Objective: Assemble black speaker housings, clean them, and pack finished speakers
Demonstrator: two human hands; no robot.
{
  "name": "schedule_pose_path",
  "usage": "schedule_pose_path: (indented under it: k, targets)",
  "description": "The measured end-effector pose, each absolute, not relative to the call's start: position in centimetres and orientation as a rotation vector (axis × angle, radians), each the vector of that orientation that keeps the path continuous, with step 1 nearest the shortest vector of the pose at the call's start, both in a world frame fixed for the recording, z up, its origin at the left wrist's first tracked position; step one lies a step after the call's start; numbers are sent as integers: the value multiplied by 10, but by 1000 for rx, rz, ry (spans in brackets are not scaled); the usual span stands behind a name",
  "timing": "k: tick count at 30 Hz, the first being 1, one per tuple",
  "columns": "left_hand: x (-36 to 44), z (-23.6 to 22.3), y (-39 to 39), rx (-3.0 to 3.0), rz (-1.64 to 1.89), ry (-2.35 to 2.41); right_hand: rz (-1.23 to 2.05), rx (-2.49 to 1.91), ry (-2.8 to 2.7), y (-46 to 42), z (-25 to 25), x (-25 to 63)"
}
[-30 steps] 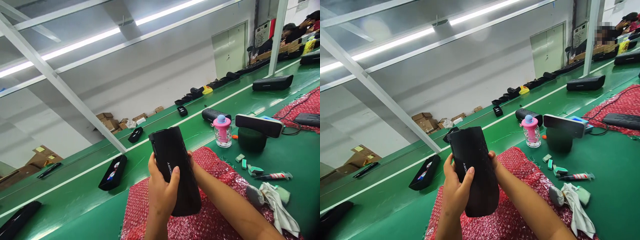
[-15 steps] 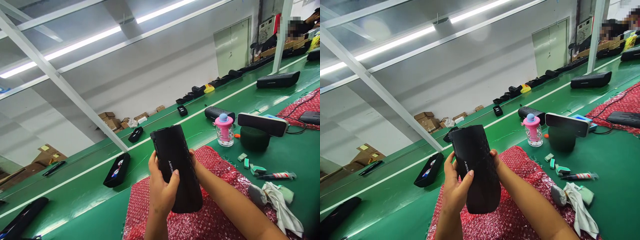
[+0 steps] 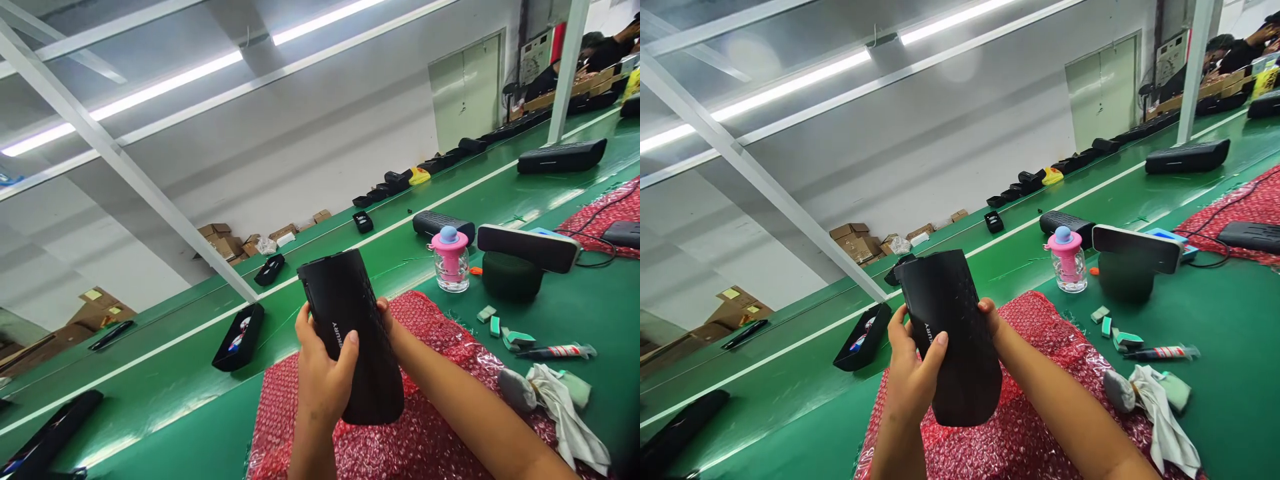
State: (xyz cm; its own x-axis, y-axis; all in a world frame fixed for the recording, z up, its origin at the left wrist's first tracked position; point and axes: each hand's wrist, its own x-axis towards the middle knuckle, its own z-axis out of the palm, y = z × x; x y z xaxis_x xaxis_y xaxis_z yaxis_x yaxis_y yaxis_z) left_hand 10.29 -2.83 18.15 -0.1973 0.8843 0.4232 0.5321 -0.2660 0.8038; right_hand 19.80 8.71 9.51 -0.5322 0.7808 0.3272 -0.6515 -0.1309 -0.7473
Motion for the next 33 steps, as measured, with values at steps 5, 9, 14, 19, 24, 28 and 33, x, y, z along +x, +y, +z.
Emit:
schedule_pose_path:
  k: [5, 9, 14, 19, 24, 28, 33]
  targets:
    - [74, 183, -9, 1566, 1530, 1505, 1889, -100, -1149, 78, 132, 198]
    - [47, 183, 6, 1310, 1489, 1161, 1714, -221, -1111, 58, 158, 190]
    - [38, 177, 15, 1058, 1387, 894, 1463, -548, -1233, 33, 167, 191]
    - [31, 168, 23, 884, 1473, 729, 1551, -531, -1166, 32, 173, 199]
    - [27, 158, 28, 856, 1503, 657, 1676, -508, -1079, 41, 167, 189]
    - [36, 149, 30, 900, 1396, 689, 1781, -296, -1002, 38, 166, 186]
    - [42, 155, 26, 983, 1385, 797, 1780, -297, -944, 37, 170, 193]
